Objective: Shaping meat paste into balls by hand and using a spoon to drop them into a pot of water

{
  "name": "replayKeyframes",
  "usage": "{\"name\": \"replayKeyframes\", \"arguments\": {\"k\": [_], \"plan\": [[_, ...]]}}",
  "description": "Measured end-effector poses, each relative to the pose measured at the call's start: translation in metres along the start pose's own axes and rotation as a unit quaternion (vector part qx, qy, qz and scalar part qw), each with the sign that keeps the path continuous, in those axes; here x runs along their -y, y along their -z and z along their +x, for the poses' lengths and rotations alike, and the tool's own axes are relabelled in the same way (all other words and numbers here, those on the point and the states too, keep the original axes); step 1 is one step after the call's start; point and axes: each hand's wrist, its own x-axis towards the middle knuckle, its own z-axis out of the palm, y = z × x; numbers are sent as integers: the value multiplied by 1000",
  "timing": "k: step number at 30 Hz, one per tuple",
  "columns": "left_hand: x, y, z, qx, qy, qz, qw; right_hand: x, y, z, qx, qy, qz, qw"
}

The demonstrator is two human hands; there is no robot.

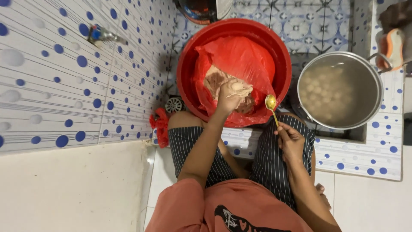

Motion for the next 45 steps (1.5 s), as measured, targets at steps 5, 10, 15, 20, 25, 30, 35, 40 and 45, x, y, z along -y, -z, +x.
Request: {"name": "replayKeyframes", "arguments": {"k": [5,10,15,20,25,30,35,40,45], "plan": [[18,2,11,-31,-10,3,999,-1,-2,-1,0,9,-17,1000],[-13,1,10,3,98,-140,985,-3,-3,1,-9,3,-15,1000],[-17,9,13,31,219,-317,922,-8,-1,3,-9,-2,-28,1000],[-18,5,7,161,-66,-230,958,-10,-2,3,-6,4,-24,1000],[-32,-2,8,149,-86,-99,980,-16,-1,5,-1,19,-30,999],[-7,0,12,128,-95,-63,985,-17,-1,6,2,20,-35,999],[1,9,14,92,-25,-105,990,-16,-1,7,3,20,-32,999],[49,22,36,129,171,-383,899,-10,1,5,11,-12,-51,999],[-32,-2,5,3,221,85,972,-8,2,4,18,-42,-55,997]]}}
